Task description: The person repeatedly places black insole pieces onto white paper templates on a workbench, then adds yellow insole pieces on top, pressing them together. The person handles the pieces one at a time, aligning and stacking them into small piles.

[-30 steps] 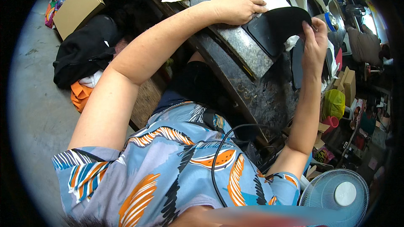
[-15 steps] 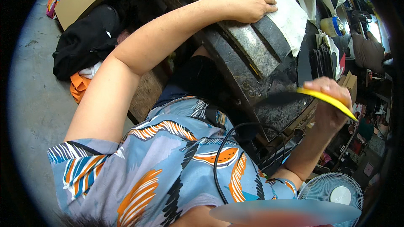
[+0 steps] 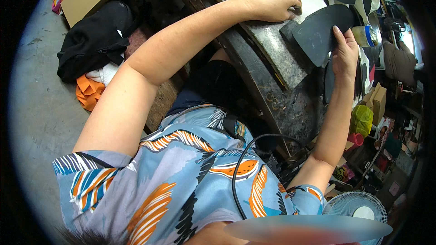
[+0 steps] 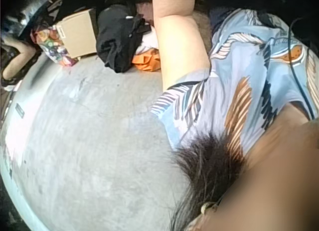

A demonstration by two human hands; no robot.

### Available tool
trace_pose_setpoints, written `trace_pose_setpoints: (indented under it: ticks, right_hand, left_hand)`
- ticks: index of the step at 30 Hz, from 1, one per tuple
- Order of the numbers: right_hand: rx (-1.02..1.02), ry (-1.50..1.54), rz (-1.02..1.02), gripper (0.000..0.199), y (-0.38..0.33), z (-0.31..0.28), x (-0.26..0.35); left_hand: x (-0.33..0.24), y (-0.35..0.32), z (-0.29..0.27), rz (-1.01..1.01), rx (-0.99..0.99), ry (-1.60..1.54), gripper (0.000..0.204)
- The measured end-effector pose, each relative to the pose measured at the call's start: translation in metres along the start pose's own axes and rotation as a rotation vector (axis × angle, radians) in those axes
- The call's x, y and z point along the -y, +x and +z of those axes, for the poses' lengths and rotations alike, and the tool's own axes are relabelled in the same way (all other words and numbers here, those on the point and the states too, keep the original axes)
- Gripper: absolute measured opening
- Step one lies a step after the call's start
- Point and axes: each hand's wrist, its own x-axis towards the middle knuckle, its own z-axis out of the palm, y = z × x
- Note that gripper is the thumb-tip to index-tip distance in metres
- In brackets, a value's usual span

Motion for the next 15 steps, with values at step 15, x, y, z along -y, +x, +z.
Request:
trace_pose_setpoints:
  ticks: [15]
  right_hand:
    - [-0.103,0.038,0.113,0.023,-0.0052,0.0064,-0.0009]
  left_hand:
    - [-0.0073,0.0023,-0.0017,-0.12,-0.028,-0.12,0.045]
